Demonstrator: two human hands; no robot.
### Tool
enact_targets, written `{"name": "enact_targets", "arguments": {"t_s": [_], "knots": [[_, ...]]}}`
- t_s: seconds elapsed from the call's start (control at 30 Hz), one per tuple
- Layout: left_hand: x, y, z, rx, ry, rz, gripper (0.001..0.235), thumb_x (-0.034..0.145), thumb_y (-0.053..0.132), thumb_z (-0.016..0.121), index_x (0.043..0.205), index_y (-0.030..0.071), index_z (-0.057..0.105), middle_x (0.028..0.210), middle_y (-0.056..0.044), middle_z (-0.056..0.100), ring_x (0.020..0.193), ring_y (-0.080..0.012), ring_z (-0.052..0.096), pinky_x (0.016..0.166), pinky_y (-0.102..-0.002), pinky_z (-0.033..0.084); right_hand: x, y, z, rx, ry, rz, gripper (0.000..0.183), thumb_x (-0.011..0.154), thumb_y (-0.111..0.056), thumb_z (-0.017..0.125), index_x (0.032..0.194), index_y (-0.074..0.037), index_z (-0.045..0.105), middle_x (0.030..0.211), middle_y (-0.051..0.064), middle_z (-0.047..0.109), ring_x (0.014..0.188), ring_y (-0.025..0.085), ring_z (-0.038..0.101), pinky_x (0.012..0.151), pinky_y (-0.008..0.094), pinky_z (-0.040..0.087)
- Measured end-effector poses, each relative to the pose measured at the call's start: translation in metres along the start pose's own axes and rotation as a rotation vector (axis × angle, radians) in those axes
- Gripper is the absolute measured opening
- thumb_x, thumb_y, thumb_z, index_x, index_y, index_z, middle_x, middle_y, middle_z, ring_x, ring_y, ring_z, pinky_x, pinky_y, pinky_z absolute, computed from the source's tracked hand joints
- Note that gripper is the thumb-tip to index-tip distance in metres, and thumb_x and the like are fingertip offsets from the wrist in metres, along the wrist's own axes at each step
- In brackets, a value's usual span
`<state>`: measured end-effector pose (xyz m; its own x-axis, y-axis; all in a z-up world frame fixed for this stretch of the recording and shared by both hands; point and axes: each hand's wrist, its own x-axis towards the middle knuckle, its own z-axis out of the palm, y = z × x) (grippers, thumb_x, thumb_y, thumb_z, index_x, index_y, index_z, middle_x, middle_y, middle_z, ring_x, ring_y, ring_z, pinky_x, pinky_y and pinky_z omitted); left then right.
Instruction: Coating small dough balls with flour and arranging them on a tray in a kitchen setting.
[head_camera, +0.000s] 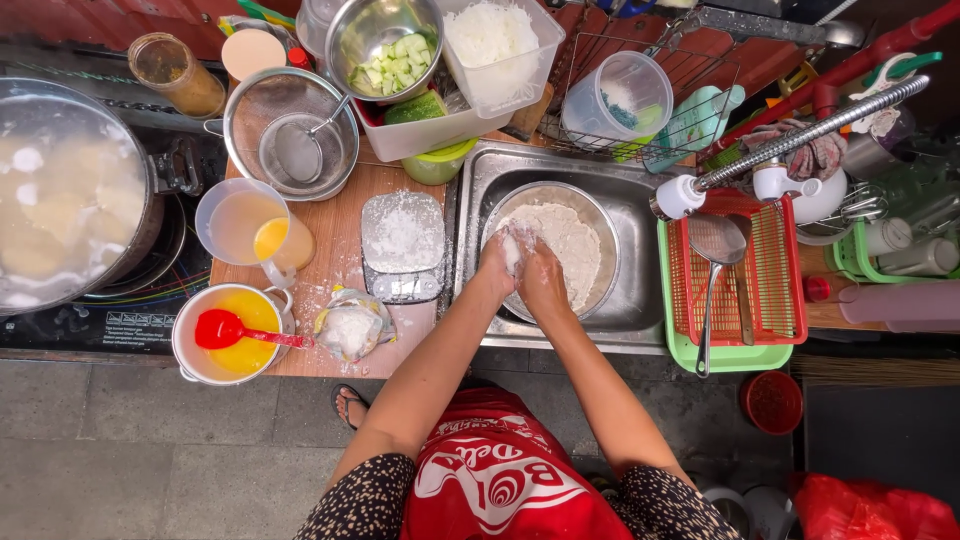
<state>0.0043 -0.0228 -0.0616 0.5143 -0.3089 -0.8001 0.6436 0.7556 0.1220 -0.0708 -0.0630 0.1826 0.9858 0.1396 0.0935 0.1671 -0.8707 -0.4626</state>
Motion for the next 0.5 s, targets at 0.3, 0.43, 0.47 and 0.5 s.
{"name": "enact_targets", "arguments": {"t_s": [0.3, 0.43, 0.47, 0.5], "knots": [[-0.010, 0.014, 0.025, 0.216, 0.024, 0.149, 0.039, 0.103, 0.048, 0.047, 0.124, 0.022, 0.066, 0.106, -0.006, 0.074, 0.092, -0.0253, 0.071, 0.063, -0.041, 0.057, 0.011, 0.043, 0.028, 0.318, 0.013, 0.060, 0.062, 0.076, 0.011, 0.061, 0.138, 0.002, 0.062, 0.130, 0.032, 0.063, 0.125, 0.051, 0.057, 0.108, 0.054, 0.047], [-0.048, 0.011, 0.034, 0.342, 0.054, 0.262, 0.041, 0.105, 0.046, 0.047, 0.142, 0.031, 0.058, 0.125, -0.006, 0.069, 0.112, -0.0290, 0.067, 0.079, -0.052, 0.057, 0.013, 0.046, 0.024, 0.559, 0.102, 0.284, 0.055, 0.080, 0.006, 0.058, 0.133, -0.005, 0.067, 0.118, 0.029, 0.069, 0.116, 0.043, 0.065, 0.096, 0.046, 0.053], [-0.058, 0.007, 0.036, 0.264, 0.066, 0.276, 0.041, 0.104, 0.043, 0.050, 0.141, 0.028, 0.060, 0.124, -0.009, 0.069, 0.111, -0.0291, 0.066, 0.079, -0.050, 0.058, 0.018, 0.058, 0.038, 0.663, 0.115, 0.280, 0.056, 0.079, 0.009, 0.057, 0.132, -0.004, 0.067, 0.119, 0.026, 0.070, 0.116, 0.036, 0.065, 0.097, 0.043, 0.053], [-0.067, 0.003, 0.040, 0.186, 0.076, 0.290, 0.041, 0.103, 0.040, 0.053, 0.140, 0.025, 0.062, 0.123, -0.012, 0.068, 0.110, -0.0293, 0.065, 0.080, -0.047, 0.058, 0.024, 0.071, 0.050, 0.765, 0.129, 0.276, 0.058, 0.077, 0.011, 0.055, 0.132, -0.003, 0.067, 0.121, 0.024, 0.071, 0.116, 0.030, 0.065, 0.098, 0.040, 0.053]]}}
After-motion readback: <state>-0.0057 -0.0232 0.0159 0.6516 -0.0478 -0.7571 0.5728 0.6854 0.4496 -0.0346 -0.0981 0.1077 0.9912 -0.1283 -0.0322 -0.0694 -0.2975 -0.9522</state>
